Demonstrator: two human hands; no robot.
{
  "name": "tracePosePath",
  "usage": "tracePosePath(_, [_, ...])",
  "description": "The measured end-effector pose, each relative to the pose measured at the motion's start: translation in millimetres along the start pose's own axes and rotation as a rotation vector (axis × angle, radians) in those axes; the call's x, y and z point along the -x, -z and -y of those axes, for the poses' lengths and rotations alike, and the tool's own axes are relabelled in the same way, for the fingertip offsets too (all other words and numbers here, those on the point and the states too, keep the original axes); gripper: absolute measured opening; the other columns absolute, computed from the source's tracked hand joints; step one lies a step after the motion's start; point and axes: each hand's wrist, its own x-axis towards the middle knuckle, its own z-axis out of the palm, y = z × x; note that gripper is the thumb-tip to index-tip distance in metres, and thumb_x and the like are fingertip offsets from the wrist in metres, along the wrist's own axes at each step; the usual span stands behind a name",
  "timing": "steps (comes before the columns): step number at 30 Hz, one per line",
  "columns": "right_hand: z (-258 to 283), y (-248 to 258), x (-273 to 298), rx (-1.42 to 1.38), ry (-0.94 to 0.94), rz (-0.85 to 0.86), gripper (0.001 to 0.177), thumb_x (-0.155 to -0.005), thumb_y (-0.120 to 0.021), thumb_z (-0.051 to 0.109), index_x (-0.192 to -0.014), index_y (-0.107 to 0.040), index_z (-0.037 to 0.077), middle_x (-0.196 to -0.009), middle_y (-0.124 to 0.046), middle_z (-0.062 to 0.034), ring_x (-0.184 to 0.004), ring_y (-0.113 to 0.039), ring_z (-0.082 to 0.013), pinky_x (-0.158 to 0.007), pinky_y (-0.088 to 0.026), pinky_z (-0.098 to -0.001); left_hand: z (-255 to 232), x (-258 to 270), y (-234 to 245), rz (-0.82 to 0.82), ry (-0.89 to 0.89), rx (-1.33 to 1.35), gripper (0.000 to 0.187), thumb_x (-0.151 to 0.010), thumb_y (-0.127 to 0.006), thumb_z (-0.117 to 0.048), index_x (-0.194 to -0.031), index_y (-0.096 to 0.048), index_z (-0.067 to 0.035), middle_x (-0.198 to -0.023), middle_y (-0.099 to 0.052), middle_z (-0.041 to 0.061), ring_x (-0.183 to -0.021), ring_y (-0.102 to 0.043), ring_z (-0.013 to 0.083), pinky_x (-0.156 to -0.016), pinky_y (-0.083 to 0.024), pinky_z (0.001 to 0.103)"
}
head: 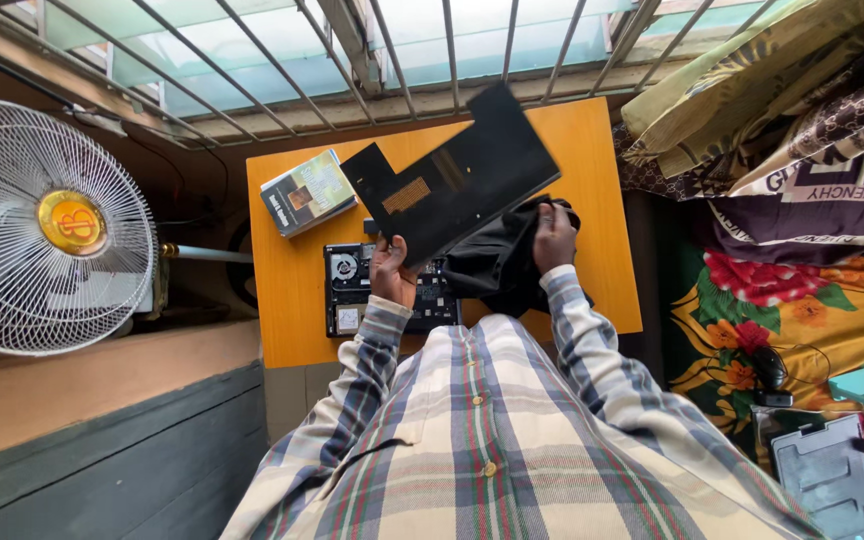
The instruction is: The person disassembles a laptop by removing the bottom cover, then installs a small circuit board and a battery into the chassis. They wipe the cover with a cloth and reattach it, then flip the laptop to show the top side.
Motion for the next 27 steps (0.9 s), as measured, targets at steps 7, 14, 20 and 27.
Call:
tracePosePath(7, [7.9, 66.6, -17.5, -0.629, -0.126, -0.075, 0.034, -0.114, -0.053, 0.025, -0.12, -0.068, -0.005, -0.11, -0.062, -0.0261, -0.105, -0.058, -0.0344, -0.095, -0.049, -0.04, 32.0, -22.6, 38.2, -0.054, 0.241, 0.262, 0.028, -0.11, -0.06, -0.026, -0.13, -0.061, -0.006, -0.12, -0.073, 0.008, -0.098, -0.072, 0.0188, -0.075, -0.06, 0.03])
tracePosePath(14, [183.8, 76.7, 4.6, -0.537, 0.59, 0.187, 0.027, -0.101, -0.064, 0.003, -0.128, -0.066, -0.004, -0.126, -0.065, -0.0231, -0.133, -0.057, -0.0401, -0.112, -0.045, -0.0387, 102.1, -39.3, 68.5, 0.31, 0.626, 0.388, 0.035, -0.106, -0.04, -0.024, -0.122, -0.067, -0.009, -0.072, -0.058, -0.002, -0.056, -0.054, 0.0106, -0.05, -0.043, 0.026])
tracePosePath(20, [254.3, 11.8, 68.1, -0.308, 1.036, 0.566, 0.051, -0.075, -0.067, -0.004, -0.124, -0.071, 0.008, -0.131, -0.062, -0.0216, -0.115, -0.063, -0.0426, -0.101, -0.052, -0.045, 141.4, -54.7, 84.5, 0.57, 0.636, 0.447, 0.034, -0.118, -0.041, -0.025, -0.089, -0.058, -0.022, -0.067, -0.05, -0.004, -0.053, -0.042, 0.0134, -0.049, -0.037, 0.03])
tracePosePath(27, [223.5, 2.1, 25.9, -0.119, 1.006, 0.583, 0.082, -0.067, -0.058, -0.009, -0.149, -0.054, 0.004, -0.135, -0.066, -0.0221, -0.108, -0.064, -0.0455, -0.097, -0.051, -0.0465, 122.5, -20.9, 105.3, 0.36, 1.024, 0.548, 0.038, -0.112, -0.045, -0.042, -0.086, -0.056, -0.017, -0.065, -0.054, -0.003, -0.046, -0.042, 0.0079, -0.039, -0.037, 0.022])
